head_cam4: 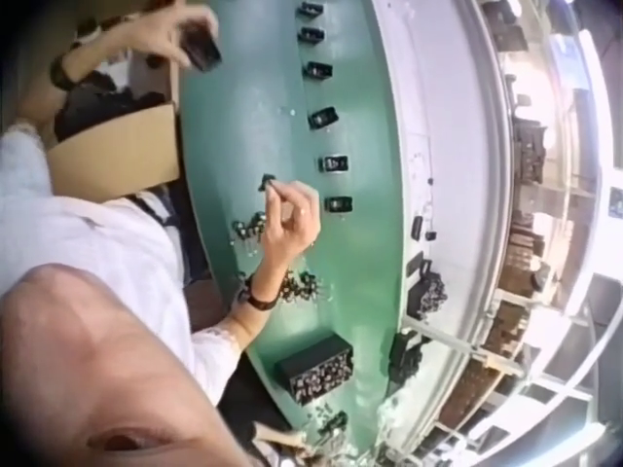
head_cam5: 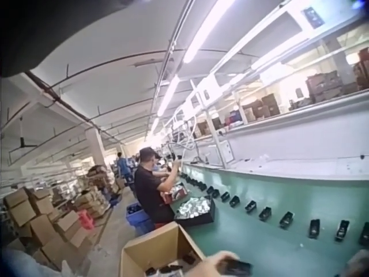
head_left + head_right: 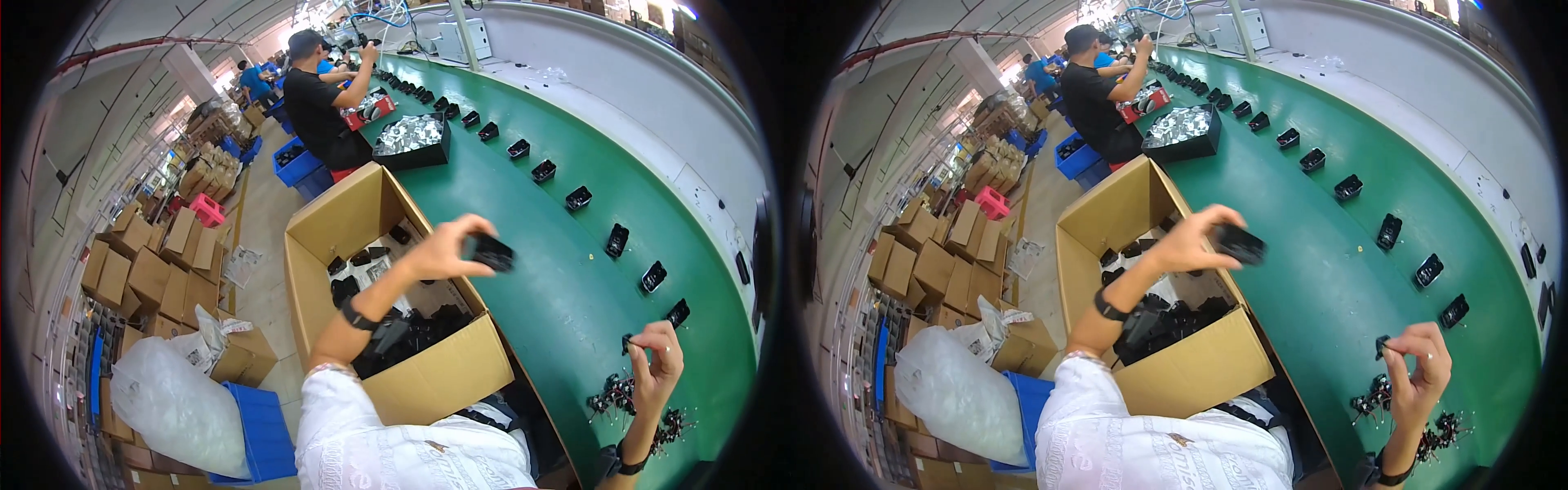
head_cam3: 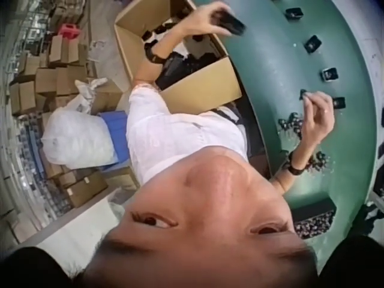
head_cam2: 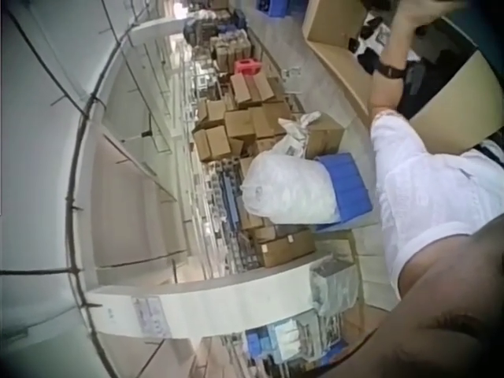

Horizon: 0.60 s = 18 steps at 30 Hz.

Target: The person picks up a plastic housing from a box, inserts a circuit board with wires into it, and presses the components together. They then place the assembled unit onto a green conveyor belt and repeat the process.

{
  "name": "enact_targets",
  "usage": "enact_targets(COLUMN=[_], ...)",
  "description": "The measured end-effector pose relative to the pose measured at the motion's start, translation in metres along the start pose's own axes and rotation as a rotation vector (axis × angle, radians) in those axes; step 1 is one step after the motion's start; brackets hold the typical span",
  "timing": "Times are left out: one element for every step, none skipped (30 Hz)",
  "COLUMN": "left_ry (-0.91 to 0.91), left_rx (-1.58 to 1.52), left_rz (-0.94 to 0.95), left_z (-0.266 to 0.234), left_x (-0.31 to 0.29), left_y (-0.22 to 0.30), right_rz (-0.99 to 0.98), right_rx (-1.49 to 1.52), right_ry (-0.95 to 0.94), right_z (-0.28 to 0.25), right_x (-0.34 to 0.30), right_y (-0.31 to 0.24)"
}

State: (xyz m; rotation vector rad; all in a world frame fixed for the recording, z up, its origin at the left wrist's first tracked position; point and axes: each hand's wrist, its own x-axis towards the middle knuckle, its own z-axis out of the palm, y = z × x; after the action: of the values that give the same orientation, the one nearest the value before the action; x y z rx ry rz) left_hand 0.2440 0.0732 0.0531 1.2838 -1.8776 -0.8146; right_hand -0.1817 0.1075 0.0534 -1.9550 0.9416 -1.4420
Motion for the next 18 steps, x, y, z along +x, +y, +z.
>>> enact_targets(left_ry=[-0.134, -0.267, -0.422, -0.56, -0.661, -0.759, -0.824, -0.876, -0.906, -0.928, -0.967, -1.004, -1.034, -1.046, -1.033, -1.017, -1.028, -0.986], left_rx=[-0.009, -0.035, -0.078, -0.121, -0.151, -0.188, -0.444, -0.55, -0.628, -0.693, -0.703, -0.777, -0.849, -0.85, -0.863, -0.875, -0.876, -0.893], left_rz=[0.099, 0.217, 0.278, 0.289, 0.347, 0.409, 0.277, 0.265, 0.227, 0.182, 0.181, 0.186, 0.185, 0.171, 0.203, 0.233, 0.215, 0.199], left_z=[0.019, 0.036, 0.051, 0.062, 0.07, 0.08, 0.094, 0.102, 0.106, 0.113, 0.122, 0.131, 0.138, 0.145, 0.153, 0.158, 0.162, 0.165], left_x=[0.019, 0.039, 0.059, 0.07, 0.083, 0.091, 0.095, 0.103, 0.109, 0.117, 0.124, 0.13, 0.135, 0.135, 0.135, 0.134, 0.134, 0.134], left_y=[0.02, 0.033, 0.048, 0.057, 0.066, 0.072, 0.074, 0.078, 0.084, 0.088, 0.086, 0.082, 0.077, 0.075, 0.072, 0.07, 0.068, 0.067], right_rz=[-0.039, -0.07, -0.13, -0.16, -0.173, -0.17, -0.195, -0.246, -0.211, -0.199, -0.178, -0.158, -0.138, -0.146, -0.156, -0.145, -0.11, -0.075], right_rx=[-0.005, -0.019, -0.059, -0.023, -0.014, -0.011, -0.002, -0.017, -0.057, -0.055, -0.069, -0.077, -0.083, -0.081, -0.075, -0.064, -0.077, -0.089], right_ry=[-0.002, 0.005, 0.04, -0.035, -0.037, -0.018, 0.002, -0.014, -0.03, -0.016, -0.018, -0.023, -0.004, 0.016, 0.035, 0.044, 0.039, 0.034], right_z=[0.003, 0.006, 0.011, 0.012, 0.014, 0.016, 0.015, 0.012, 0.007, 0.004, 0.0, -0.003, -0.005, -0.007, -0.007, -0.006, -0.005, -0.004], right_x=[0.002, 0.003, 0.007, 0.008, 0.011, 0.015, 0.017, 0.021, 0.021, 0.021, 0.02, 0.018, 0.016, 0.016, 0.016, 0.016, 0.015, 0.014], right_y=[-0.005, -0.011, -0.018, -0.01, -0.014, -0.02, -0.017, -0.016, -0.02, -0.018, -0.016, -0.013, -0.01, -0.009, -0.007, -0.007, -0.007, -0.006])
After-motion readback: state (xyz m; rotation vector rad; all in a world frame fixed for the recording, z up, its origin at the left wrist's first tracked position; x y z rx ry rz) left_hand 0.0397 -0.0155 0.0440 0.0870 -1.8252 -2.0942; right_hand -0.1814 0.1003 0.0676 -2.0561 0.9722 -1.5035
